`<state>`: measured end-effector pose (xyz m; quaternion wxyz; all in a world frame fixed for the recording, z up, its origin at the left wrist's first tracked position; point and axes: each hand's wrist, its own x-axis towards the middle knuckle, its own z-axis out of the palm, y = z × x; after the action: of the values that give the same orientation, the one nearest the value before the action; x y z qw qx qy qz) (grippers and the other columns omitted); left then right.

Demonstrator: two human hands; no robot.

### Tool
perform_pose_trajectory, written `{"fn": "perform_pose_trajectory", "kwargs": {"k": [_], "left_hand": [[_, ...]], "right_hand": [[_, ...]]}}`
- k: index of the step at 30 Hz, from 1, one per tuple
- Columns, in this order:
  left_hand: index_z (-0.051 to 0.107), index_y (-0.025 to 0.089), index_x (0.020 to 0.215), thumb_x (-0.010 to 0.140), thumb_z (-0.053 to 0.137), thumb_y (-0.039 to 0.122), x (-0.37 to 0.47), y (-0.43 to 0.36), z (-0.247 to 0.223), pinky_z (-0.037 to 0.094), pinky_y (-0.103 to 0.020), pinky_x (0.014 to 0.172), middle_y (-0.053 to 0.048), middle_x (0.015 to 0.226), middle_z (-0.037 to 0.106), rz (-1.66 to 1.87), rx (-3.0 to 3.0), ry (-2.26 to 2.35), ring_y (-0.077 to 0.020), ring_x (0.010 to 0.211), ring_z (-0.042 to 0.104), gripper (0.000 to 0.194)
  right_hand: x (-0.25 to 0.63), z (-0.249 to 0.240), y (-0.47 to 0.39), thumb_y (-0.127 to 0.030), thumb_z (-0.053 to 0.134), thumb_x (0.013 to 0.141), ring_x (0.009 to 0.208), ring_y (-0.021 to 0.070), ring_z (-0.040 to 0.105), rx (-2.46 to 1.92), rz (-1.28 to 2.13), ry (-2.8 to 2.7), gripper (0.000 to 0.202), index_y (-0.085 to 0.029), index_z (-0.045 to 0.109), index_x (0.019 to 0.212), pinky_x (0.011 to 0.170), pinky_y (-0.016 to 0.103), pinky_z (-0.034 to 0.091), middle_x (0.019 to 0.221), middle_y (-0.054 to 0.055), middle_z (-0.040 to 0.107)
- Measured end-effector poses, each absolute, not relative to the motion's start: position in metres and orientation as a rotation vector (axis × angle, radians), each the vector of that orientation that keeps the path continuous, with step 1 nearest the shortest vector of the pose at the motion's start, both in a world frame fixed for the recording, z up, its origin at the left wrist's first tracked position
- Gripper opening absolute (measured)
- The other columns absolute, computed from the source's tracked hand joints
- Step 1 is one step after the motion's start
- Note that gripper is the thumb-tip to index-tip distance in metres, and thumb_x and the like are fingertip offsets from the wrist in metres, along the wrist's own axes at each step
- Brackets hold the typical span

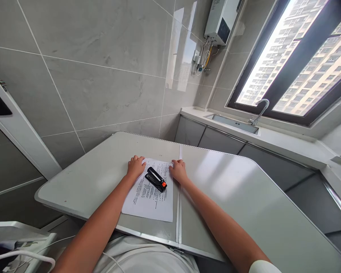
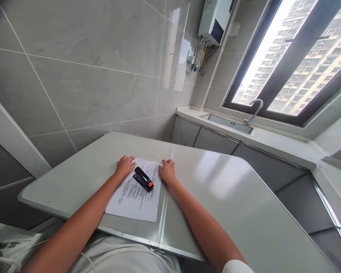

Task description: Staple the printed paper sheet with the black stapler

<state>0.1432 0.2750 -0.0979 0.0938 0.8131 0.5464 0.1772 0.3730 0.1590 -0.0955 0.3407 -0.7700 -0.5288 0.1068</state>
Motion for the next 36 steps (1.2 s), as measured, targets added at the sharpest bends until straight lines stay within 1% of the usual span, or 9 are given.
{"fn": "perform_pose_trajectory", "kwargs": {"k": [4, 9, 14, 19, 22, 24, 26, 31, 36], "left_hand": [[0.068, 0.025, 0.123, 0.096, 0.053, 0.030, 0.143, 0.274, -0.097, 0.044, -0.045, 0.098, -0.015, 0.119, 0.060, 0.570, 2.384, 1.601, -0.0336, 0.118, 0.056, 0.031], [0.064, 0.025, 0.113, 0.094, 0.054, 0.019, 0.145, 0.273, -0.094, 0.046, -0.037, 0.092, -0.010, 0.115, 0.063, 0.679, 2.298, 1.530, -0.0271, 0.110, 0.061, 0.023], [0.053, 0.028, 0.120, 0.096, 0.047, 0.013, 0.147, 0.272, -0.094, 0.047, -0.028, 0.076, -0.002, 0.095, 0.068, 0.776, 2.155, 1.454, -0.0192, 0.086, 0.066, 0.029], [0.048, 0.028, 0.128, 0.095, 0.050, 0.015, 0.147, 0.272, -0.096, 0.048, -0.030, 0.075, -0.003, 0.092, 0.066, 0.849, 2.051, 1.462, -0.0215, 0.085, 0.067, 0.035], [0.049, 0.027, 0.129, 0.095, 0.051, 0.015, 0.147, 0.272, -0.097, 0.049, -0.030, 0.076, -0.004, 0.094, 0.065, 0.873, 2.027, 1.459, -0.0222, 0.088, 0.067, 0.036], [0.052, 0.028, 0.127, 0.095, 0.051, 0.016, 0.147, 0.272, -0.096, 0.050, -0.030, 0.079, -0.004, 0.096, 0.065, 0.883, 2.030, 1.441, -0.0217, 0.090, 0.067, 0.034], [0.056, 0.029, 0.126, 0.095, 0.052, 0.016, 0.146, 0.273, -0.096, 0.050, -0.031, 0.082, -0.004, 0.098, 0.065, 0.889, 2.043, 1.416, -0.0211, 0.092, 0.066, 0.033], [0.059, 0.027, 0.126, 0.094, 0.055, 0.018, 0.148, 0.272, -0.098, 0.051, -0.031, 0.090, -0.006, 0.109, 0.062, 0.912, 2.063, 1.383, -0.0192, 0.094, 0.065, 0.034], [0.065, 0.023, 0.112, 0.094, 0.053, 0.017, 0.151, 0.269, -0.100, 0.052, -0.031, 0.091, -0.008, 0.110, 0.056, 0.915, 2.072, 1.381, -0.0181, 0.093, 0.065, 0.022]], "right_hand": [[0.373, -0.098, 0.178, -0.024, 0.063, 0.084, 0.124, 0.0369, 0.045, -2.044, 0.285, -1.346, 0.022, -0.015, 0.068, 0.102, 0.105, 0.046, 0.036, 0.126, 0.021, 0.054], [0.368, -0.095, 0.179, -0.032, 0.066, 0.080, 0.111, 0.0289, 0.053, -1.973, 0.371, -1.332, 0.016, -0.021, 0.062, 0.092, 0.091, 0.038, 0.044, 0.112, 0.011, 0.062], [0.365, -0.094, 0.147, -0.038, 0.051, 0.089, 0.074, 0.0186, 0.061, -1.834, 0.512, -1.304, 0.045, -0.024, 0.046, 0.131, 0.067, 0.028, 0.046, 0.087, 0.000, 0.068], [0.351, -0.099, 0.108, -0.028, 0.044, 0.089, 0.065, 0.0193, 0.057, -1.747, 0.382, -1.361, 0.069, -0.020, 0.028, 0.155, 0.065, 0.028, 0.044, 0.069, -0.006, 0.058], [0.342, -0.100, 0.100, -0.023, 0.042, 0.091, 0.073, 0.0198, 0.060, -1.781, 0.251, -1.502, 0.055, -0.023, 0.048, 0.146, 0.072, 0.031, 0.047, 0.082, 0.000, 0.062], [0.337, -0.100, 0.099, -0.020, 0.041, 0.093, 0.081, 0.0200, 0.062, -1.789, 0.218, -1.557, 0.038, -0.023, 0.067, 0.120, 0.078, 0.032, 0.048, 0.095, 0.005, 0.064], [0.335, -0.099, 0.099, -0.017, 0.040, 0.094, 0.089, 0.0208, 0.064, -1.772, 0.221, -1.567, 0.033, -0.021, 0.072, 0.103, 0.082, 0.034, 0.050, 0.105, 0.008, 0.062], [0.338, -0.097, 0.092, -0.010, 0.042, 0.091, 0.098, 0.0233, 0.064, -1.730, 0.284, -1.526, 0.038, -0.019, 0.072, 0.112, 0.090, 0.036, 0.053, 0.110, 0.011, 0.061], [0.356, -0.100, 0.078, -0.011, 0.043, 0.090, 0.100, 0.0254, 0.064, -1.807, 0.251, -1.440, 0.040, -0.019, 0.074, 0.114, 0.094, 0.040, 0.052, 0.111, 0.012, 0.063]]}}
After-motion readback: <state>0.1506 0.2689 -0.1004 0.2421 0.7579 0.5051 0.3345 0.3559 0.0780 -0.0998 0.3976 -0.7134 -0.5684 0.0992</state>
